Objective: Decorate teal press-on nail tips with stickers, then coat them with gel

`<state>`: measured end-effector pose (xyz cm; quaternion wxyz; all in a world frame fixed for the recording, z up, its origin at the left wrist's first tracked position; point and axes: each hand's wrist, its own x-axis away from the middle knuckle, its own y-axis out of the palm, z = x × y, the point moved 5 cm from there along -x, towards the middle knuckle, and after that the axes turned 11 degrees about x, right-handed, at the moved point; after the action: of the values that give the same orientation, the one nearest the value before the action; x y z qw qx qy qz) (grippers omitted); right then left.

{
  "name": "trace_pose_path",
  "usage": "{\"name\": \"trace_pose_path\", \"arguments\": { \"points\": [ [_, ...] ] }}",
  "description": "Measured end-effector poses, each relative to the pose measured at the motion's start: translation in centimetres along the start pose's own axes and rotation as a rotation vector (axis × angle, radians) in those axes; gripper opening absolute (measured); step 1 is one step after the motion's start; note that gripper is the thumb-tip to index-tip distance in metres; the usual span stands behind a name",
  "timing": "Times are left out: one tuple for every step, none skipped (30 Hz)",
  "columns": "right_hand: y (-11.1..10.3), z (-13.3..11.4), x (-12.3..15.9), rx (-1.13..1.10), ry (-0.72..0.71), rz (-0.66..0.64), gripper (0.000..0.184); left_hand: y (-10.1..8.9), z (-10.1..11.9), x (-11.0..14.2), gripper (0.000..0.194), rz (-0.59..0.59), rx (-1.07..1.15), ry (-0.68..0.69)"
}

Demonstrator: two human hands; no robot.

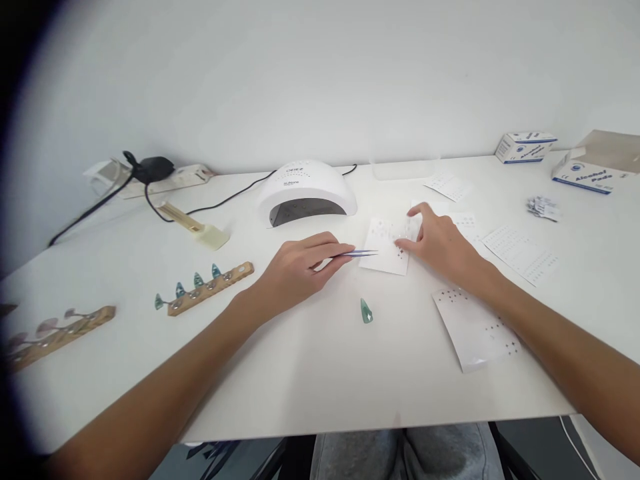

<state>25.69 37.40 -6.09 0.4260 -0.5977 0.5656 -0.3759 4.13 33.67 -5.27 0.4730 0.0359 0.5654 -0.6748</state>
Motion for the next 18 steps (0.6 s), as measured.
{"name": "trace_pose_path", "arguments": {
  "points": [
    [-0.5, 0.0, 0.1, 0.04, 0.004, 0.055, 0.054, 0.0, -0.2, 0.0, 0.014, -0.001, 0.05, -0.04],
    [-1.0, -0.1, 0.3, 0.071, 0.0, 0.097, 0.057, 0.0, -0.3, 0.0, 0.012, -0.001, 0.095, -0.077],
    [-1.4, -0.3, 0.6, 0.091, -0.02, 0.12, 0.051, 0.0, -0.5, -0.1, 0.011, 0.001, 0.133, -0.107],
    [-1.6, -0.6, 0.9, 0.092, -0.058, 0.115, 0.04, 0.0, -0.6, -0.1, 0.011, 0.005, 0.162, -0.128],
    [-1.7, -0.9, 1.2, 0.075, -0.104, 0.081, 0.028, -0.1, -0.6, -0.1, 0.01, 0.014, 0.185, -0.139],
    [-1.6, -1.3, 1.6, 0.041, -0.15, 0.016, 0.017, -0.2, -0.6, -0.1, 0.009, 0.024, 0.205, -0.145],
    [-1.3, -1.6, 2.0, -0.006, -0.192, -0.074, 0.011, -0.3, -0.6, -0.2, 0.009, 0.035, 0.225, -0.15],
    [-0.9, -2.0, 2.4, -0.059, -0.227, -0.177, 0.01, -0.3, -0.6, -0.2, 0.008, 0.046, 0.246, -0.154],
    [-0.4, -2.3, 2.9, -0.111, -0.25, -0.282, 0.01, -0.4, -0.6, -0.3, 0.008, 0.056, 0.268, -0.161],
    [0.0, -2.6, 3.4, -0.154, -0.266, -0.379, 0.011, -0.5, -0.6, -0.4, 0.008, 0.062, 0.291, -0.171],
    [0.4, -2.9, 3.9, -0.185, -0.277, -0.461, 0.015, -0.6, -0.5, -0.5, 0.008, 0.068, 0.314, -0.184],
    [0.8, -3.3, 4.3, -0.202, -0.286, -0.528, 0.019, -0.7, -0.5, -0.5, 0.007, 0.073, 0.335, -0.199],
    [1.0, -3.5, 4.7, -0.209, -0.289, -0.575, 0.024, -0.8, -0.5, -0.6, 0.007, 0.079, 0.351, -0.216],
    [1.3, -3.8, 5.0, -0.209, -0.284, -0.604, 0.028, -0.9, -0.5, -0.7, 0.007, 0.085, 0.363, -0.232],
    [1.5, -3.9, 5.3, -0.206, -0.276, -0.62, 0.032, -1.0, -0.5, -0.8, 0.007, 0.095, 0.369, -0.247],
    [1.7, -4.1, 5.4, -0.205, -0.27, -0.621, 0.035, -1.1, -0.5, -0.8, 0.007, 0.106, 0.371, -0.259],
    [2.0, -4.2, 5.5, -0.209, -0.269, -0.612, 0.035, -1.2, -0.5, -0.8, 0.008, 0.114, 0.37, -0.267],
    [2.1, -4.4, 5.6, -0.219, -0.276, -0.596, 0.034, -1.2, -0.5, -0.8, 0.008, 0.124, 0.369, -0.27]
  ]
}}
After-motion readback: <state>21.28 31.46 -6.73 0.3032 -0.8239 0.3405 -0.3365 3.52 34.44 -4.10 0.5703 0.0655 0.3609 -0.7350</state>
